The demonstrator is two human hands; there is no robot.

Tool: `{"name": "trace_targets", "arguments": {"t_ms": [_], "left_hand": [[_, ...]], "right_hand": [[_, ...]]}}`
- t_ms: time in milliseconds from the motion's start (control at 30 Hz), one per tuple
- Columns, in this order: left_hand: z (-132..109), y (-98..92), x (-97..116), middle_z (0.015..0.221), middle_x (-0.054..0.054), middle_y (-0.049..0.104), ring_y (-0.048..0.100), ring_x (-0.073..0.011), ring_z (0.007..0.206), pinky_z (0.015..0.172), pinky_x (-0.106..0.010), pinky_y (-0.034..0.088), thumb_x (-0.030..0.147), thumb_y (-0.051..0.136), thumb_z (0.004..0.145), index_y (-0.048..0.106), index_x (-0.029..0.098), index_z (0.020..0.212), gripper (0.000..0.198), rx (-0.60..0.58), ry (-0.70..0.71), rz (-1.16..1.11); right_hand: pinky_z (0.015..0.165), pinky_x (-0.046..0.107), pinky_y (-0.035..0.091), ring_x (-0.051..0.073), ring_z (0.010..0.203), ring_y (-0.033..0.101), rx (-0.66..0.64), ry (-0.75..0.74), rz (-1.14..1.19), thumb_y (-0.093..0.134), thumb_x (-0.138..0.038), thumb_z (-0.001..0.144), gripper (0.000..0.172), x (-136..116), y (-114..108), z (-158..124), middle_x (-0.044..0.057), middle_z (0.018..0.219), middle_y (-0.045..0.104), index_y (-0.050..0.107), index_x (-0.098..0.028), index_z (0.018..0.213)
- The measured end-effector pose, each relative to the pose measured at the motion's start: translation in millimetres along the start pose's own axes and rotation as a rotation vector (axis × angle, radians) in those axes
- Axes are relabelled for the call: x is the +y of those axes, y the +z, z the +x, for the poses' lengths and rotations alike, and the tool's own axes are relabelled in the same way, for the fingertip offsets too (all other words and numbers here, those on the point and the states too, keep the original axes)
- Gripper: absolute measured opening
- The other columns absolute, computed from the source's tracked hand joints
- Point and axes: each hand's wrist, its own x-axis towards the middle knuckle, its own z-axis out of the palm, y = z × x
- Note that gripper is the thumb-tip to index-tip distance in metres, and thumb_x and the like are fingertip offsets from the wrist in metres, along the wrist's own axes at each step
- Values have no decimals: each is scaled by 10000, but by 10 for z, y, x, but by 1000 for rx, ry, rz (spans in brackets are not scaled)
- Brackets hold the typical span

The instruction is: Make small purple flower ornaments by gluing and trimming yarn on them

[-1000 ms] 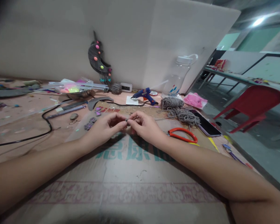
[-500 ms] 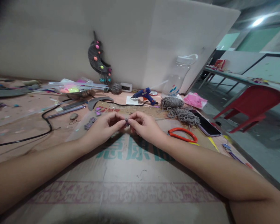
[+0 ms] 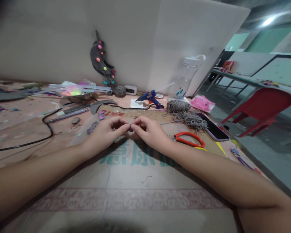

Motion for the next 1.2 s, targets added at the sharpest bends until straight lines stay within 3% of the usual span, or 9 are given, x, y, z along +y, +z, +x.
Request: {"name": "trace_targets", "arguments": {"t_ms": [267, 500, 667, 867, 1033, 1200], "left_hand": [[1, -5, -9, 868, -22, 718, 639, -170, 796, 740, -276, 481, 405, 541, 926, 680, 187, 895, 261, 4, -5, 11], [24, 0, -71, 1021, -62, 731, 674, -198, 912, 816, -301, 501, 473, 432, 977, 688, 173, 1054, 402, 4, -35, -105], [3, 19, -19, 936, -42, 719, 654, -190, 860, 765, -291, 490, 420, 608, 884, 674, 175, 971, 268, 15, -80, -41], [21, 9, -15, 885, -48, 726, 657, -188, 793, 705, -289, 480, 404, 603, 875, 667, 174, 905, 240, 35, -96, -45], [25, -5, -10, 905, -52, 723, 653, -182, 804, 709, -285, 478, 392, 612, 874, 658, 169, 881, 228, 65, -95, -72], [26, 1, -17, 903, -48, 723, 653, -182, 819, 721, -286, 483, 381, 623, 867, 660, 169, 880, 215, 59, -96, -92]], "right_hand": [[578, 250, 455, 129, 591, 601, -25, 22, -59, 586, -353, 867, 172, 0, -24, 15, -8, 666, 643, 630, -186, 867], [551, 244, 430, 116, 560, 557, 27, 0, -20, 578, -358, 866, 171, -1, -20, 26, -18, 656, 617, 613, -191, 855], [530, 237, 409, 110, 545, 529, 45, -9, 3, 585, -377, 871, 187, -7, -32, 26, -29, 636, 588, 596, -192, 842], [561, 243, 421, 115, 581, 542, 48, -20, -27, 502, -469, 944, 321, 59, -54, 30, -5, 677, 624, 623, -185, 858], [590, 264, 456, 137, 624, 585, 39, 6, 35, 568, -411, 891, 237, 70, -47, 54, -2, 718, 642, 631, -192, 958], [565, 259, 428, 127, 588, 545, 52, 1, -80, 592, -387, 857, 205, 41, -48, 59, -13, 665, 613, 627, -192, 803]]}}
